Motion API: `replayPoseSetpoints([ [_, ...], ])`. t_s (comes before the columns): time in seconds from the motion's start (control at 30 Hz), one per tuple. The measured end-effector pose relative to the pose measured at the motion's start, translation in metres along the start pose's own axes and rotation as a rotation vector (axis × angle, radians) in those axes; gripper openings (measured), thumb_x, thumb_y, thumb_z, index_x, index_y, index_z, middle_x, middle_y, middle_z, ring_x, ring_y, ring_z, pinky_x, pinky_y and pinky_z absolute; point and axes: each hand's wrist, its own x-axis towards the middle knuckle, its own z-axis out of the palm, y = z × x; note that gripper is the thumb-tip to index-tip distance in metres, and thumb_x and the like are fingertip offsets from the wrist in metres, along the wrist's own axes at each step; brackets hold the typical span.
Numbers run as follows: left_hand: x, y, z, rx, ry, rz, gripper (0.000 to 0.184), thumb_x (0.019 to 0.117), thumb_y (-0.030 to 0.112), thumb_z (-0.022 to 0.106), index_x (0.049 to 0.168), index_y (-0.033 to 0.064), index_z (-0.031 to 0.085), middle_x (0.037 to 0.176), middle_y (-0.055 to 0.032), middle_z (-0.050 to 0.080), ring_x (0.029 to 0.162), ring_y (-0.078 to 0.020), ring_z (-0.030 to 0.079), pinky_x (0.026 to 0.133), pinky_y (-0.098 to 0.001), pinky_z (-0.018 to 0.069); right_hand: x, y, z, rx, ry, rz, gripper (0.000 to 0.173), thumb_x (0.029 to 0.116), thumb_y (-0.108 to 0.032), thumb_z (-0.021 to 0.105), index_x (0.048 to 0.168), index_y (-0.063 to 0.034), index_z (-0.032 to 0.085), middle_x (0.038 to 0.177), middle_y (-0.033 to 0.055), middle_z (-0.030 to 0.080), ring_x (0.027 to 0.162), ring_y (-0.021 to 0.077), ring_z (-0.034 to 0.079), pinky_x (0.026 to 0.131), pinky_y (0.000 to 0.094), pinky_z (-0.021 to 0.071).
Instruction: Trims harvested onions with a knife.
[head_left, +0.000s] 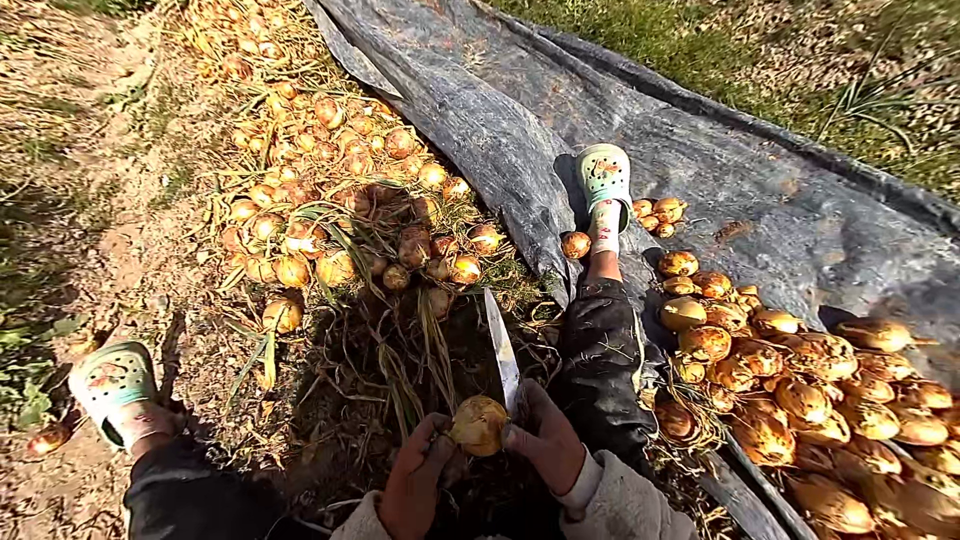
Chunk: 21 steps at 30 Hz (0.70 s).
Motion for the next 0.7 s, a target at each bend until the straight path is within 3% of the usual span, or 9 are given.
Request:
replayPoseSetpoints([
  [0.07, -0.004, 0.009, 0.006, -0.207, 0.060, -0.120, 0.015, 0.1021, 0.019, 0.052, 0.104, 0.0227, 0.067, 0.059, 0.0162, 0.055, 0.050, 0.0039, 0.051, 0.051, -0.0161, 0.0472, -0.005, 0.000, -0.004, -0.044, -0.019, -0.017, 0.107, 0.0638, -0.071, 0.082, 0.130, 0.0056, 0.049, 0.107, -0.0001, 0.068, 0.095, 0.0001, 0.066, 0.084, 0.0223, 0.0571],
  [0.17, -0.006, 0.019, 0.013, -0.334, 0.088, -0.231, 0.027, 0.1031, 0.016, 0.042, 0.099, 0.0226, 0.068, 0.055, 0.0150, 0.052, 0.046, 0.0028, 0.049, 0.047, -0.0165, 0.0443, -0.013, -0.002, -0.006, -0.076, -0.049, -0.053, 0.113, 0.0573, -0.075, 0.082, 0.129, 0.0061, 0.050, 0.105, 0.0005, 0.069, 0.095, 0.0000, 0.067, 0.085, 0.0225, 0.0575],
  [0.3, -0.008, 0.021, 0.012, -0.358, 0.014, -0.321, 0.020, 0.1012, 0.018, 0.050, 0.101, 0.0208, 0.069, 0.055, 0.0131, 0.051, 0.045, 0.0026, 0.047, 0.044, -0.0152, 0.0401, -0.022, -0.002, -0.006, 0.006, -0.062, -0.137, 0.089, 0.0737, -0.065, 0.080, 0.124, 0.0038, 0.054, 0.102, -0.0013, 0.071, 0.093, 0.0005, 0.069, 0.084, 0.0239, 0.0594],
  [0.37, -0.010, 0.019, 0.006, -0.312, -0.031, -0.383, 0.015, 0.1004, 0.020, 0.053, 0.104, 0.0185, 0.068, 0.056, 0.0121, 0.051, 0.044, 0.0029, 0.047, 0.042, -0.0141, 0.0395, -0.024, -0.001, -0.008, 0.013, -0.060, -0.132, 0.065, 0.0855, -0.060, 0.072, 0.116, -0.0037, 0.058, 0.089, -0.0078, 0.068, 0.076, -0.0029, 0.064, 0.068, 0.0206, 0.0567],
  [0.43, -0.012, 0.019, -0.002, -0.189, -0.117, -0.393, 0.013, 0.0973, 0.031, 0.063, 0.105, 0.0205, 0.066, 0.058, 0.0144, 0.052, 0.045, 0.0046, 0.045, 0.043, -0.0130, 0.0379, -0.025, 0.001, -0.012, 0.037, -0.086, -0.119, 0.045, 0.0938, -0.053, 0.067, 0.106, -0.0097, 0.061, 0.078, -0.0114, 0.063, 0.062, -0.0041, 0.057, 0.056, 0.0187, 0.0514],
  [0.47, -0.012, 0.019, -0.008, -0.116, -0.187, -0.377, 0.024, 0.0941, 0.044, 0.071, 0.105, 0.0222, 0.067, 0.061, 0.0160, 0.053, 0.048, 0.0058, 0.045, 0.045, -0.0123, 0.0384, -0.025, 0.001, -0.015, 0.039, -0.111, -0.102, 0.039, 0.0955, -0.050, 0.065, 0.103, -0.0118, 0.061, 0.075, -0.0124, 0.061, 0.059, -0.0044, 0.055, 0.053, 0.0181, 0.0495],
  [0.53, -0.011, 0.019, -0.019, 0.139, -0.304, -0.300, 0.046, 0.0879, 0.062, 0.070, 0.108, 0.0206, 0.068, 0.070, 0.0174, 0.057, 0.054, 0.0078, 0.048, 0.050, -0.0118, 0.0411, -0.028, 0.000, -0.018, 0.040, -0.165, -0.038, 0.036, 0.0961, -0.049, 0.065, 0.100, -0.0140, 0.061, 0.074, -0.0132, 0.059, 0.057, -0.0043, 0.053, 0.051, 0.0180, 0.0479],
  [0.63, -0.008, 0.019, -0.022, 0.570, -0.352, -0.136, 0.063, 0.0932, 0.066, 0.059, 0.107, 0.0059, 0.073, 0.086, 0.0080, 0.072, 0.077, 0.0062, 0.064, 0.070, -0.0179, 0.0546, -0.031, 0.002, -0.019, 0.077, -0.235, 0.112, 0.036, 0.0946, -0.052, 0.064, 0.097, -0.0170, 0.058, 0.069, -0.0141, 0.054, 0.052, -0.0033, 0.048, 0.047, 0.0183, 0.0440],
  [0.7, -0.010, 0.016, -0.020, 0.700, -0.286, -0.025, 0.062, 0.0939, 0.062, 0.061, 0.100, 0.0026, 0.075, 0.082, 0.0028, 0.073, 0.074, 0.0043, 0.066, 0.068, -0.0197, 0.0557, -0.033, 0.008, -0.018, 0.151, -0.258, 0.222, 0.036, 0.0937, -0.054, 0.064, 0.097, -0.0186, 0.056, 0.066, -0.0146, 0.053, 0.049, -0.0027, 0.047, 0.045, 0.0178, 0.0430],
])
